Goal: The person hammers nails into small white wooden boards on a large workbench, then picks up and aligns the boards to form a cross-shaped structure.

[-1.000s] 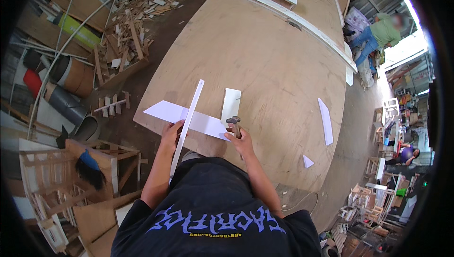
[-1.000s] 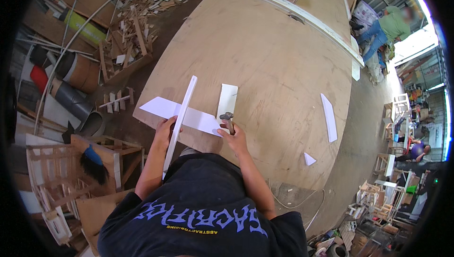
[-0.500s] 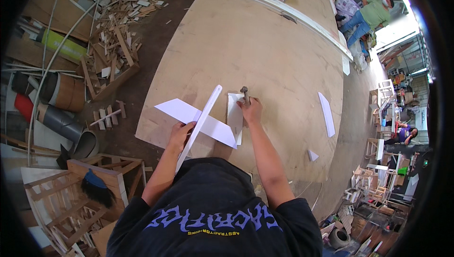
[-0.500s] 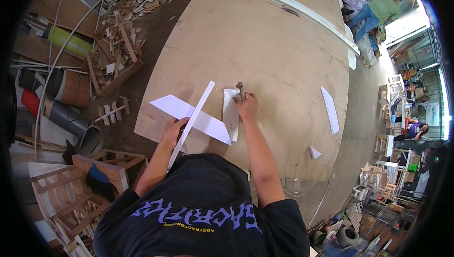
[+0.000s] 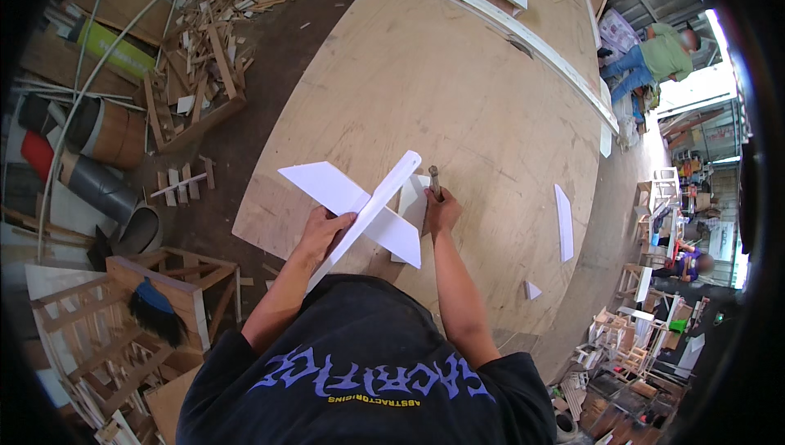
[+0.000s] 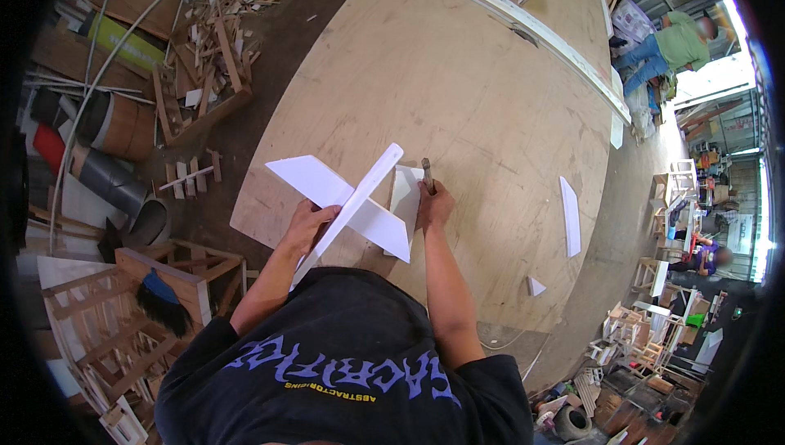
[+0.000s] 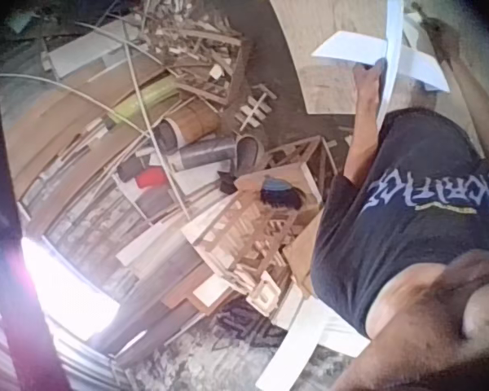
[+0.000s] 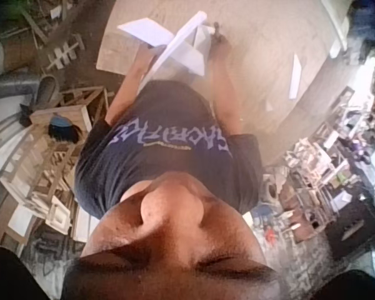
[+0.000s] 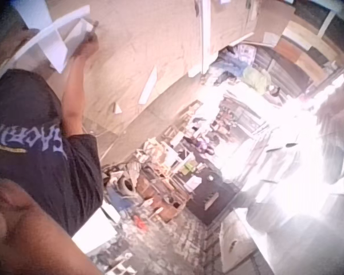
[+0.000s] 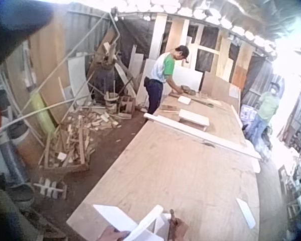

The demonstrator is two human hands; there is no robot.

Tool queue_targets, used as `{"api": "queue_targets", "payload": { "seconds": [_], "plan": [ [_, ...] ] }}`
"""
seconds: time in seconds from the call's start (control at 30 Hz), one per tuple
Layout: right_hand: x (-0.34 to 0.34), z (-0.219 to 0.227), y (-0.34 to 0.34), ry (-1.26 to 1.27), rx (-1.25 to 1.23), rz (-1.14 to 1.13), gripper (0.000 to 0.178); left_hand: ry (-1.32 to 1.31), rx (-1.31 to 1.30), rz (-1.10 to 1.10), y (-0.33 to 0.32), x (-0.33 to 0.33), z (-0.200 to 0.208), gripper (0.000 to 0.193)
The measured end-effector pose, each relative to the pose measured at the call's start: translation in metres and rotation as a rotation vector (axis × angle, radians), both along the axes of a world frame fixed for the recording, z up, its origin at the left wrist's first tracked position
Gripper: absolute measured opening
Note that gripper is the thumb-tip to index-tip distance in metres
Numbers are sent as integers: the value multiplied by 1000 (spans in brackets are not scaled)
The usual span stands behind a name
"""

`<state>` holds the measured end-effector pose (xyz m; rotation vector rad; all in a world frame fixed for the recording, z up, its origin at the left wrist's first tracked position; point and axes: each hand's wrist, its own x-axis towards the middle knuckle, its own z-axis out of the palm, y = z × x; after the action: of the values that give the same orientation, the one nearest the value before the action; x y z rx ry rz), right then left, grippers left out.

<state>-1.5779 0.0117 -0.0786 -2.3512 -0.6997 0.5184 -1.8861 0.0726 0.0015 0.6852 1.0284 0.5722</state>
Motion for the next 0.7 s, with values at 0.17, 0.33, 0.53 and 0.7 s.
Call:
{"api": "queue_targets", "payload": {
  "seconds": [0.17, 0.33, 0.53, 0.7],
  "plan": [
    [15, -10, -12, -37, 206, -44, 23, -210, -135, 34, 4, -3, 14, 32],
    [8, -5, -49, 176, 469, -224, 17, -287, -120, 80, -9, -13, 34, 25],
    [-24, 0, -104, 68, 177, -91, 14, -318, -105, 104, -25, -15, 49, 24],
    [-22, 0, -121, 89, 90, -140, 23, -298, -82, 173, -44, -6, 66, 27]
  ]
}}
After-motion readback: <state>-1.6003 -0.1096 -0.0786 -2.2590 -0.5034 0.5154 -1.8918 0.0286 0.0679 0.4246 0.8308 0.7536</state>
